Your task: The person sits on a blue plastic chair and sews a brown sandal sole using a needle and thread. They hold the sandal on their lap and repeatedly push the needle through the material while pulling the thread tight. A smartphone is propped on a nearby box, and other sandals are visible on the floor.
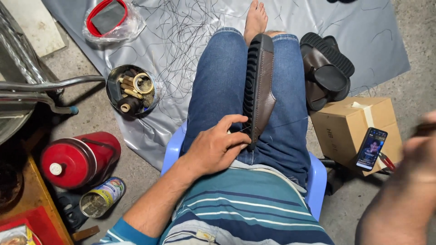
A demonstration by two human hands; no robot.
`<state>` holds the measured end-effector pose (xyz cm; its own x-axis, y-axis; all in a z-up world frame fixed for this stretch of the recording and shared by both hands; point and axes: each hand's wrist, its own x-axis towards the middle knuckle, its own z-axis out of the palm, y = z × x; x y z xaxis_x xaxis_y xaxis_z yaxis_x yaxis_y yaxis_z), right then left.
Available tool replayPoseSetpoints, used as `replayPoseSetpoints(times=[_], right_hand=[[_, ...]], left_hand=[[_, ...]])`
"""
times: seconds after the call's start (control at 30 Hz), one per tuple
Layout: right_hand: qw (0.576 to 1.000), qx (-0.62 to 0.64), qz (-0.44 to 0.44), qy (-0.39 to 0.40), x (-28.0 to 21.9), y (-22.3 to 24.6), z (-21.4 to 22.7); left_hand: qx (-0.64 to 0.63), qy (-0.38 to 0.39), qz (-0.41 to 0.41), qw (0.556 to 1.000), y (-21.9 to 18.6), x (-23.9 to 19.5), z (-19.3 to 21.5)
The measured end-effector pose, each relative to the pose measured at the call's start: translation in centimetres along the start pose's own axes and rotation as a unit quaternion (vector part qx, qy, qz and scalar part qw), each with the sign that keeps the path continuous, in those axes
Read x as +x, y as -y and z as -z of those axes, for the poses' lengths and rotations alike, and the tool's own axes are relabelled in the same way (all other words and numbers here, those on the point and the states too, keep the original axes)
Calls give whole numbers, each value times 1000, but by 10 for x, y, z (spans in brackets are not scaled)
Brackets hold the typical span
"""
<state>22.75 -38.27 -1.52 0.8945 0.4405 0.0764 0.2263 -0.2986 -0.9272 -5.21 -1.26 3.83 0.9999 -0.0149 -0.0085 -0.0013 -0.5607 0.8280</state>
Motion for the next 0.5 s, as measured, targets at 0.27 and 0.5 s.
replayPoseSetpoints(times=[0.27, 0.5], right_hand=[[923, -282, 172, 199, -59, 155, -186], [944, -208, 164, 196, -47, 140, -206]], left_hand=[[-13, 16, 61, 998, -7, -1, 7], [-80, 45, 11, 996, -7, 0, 24]])
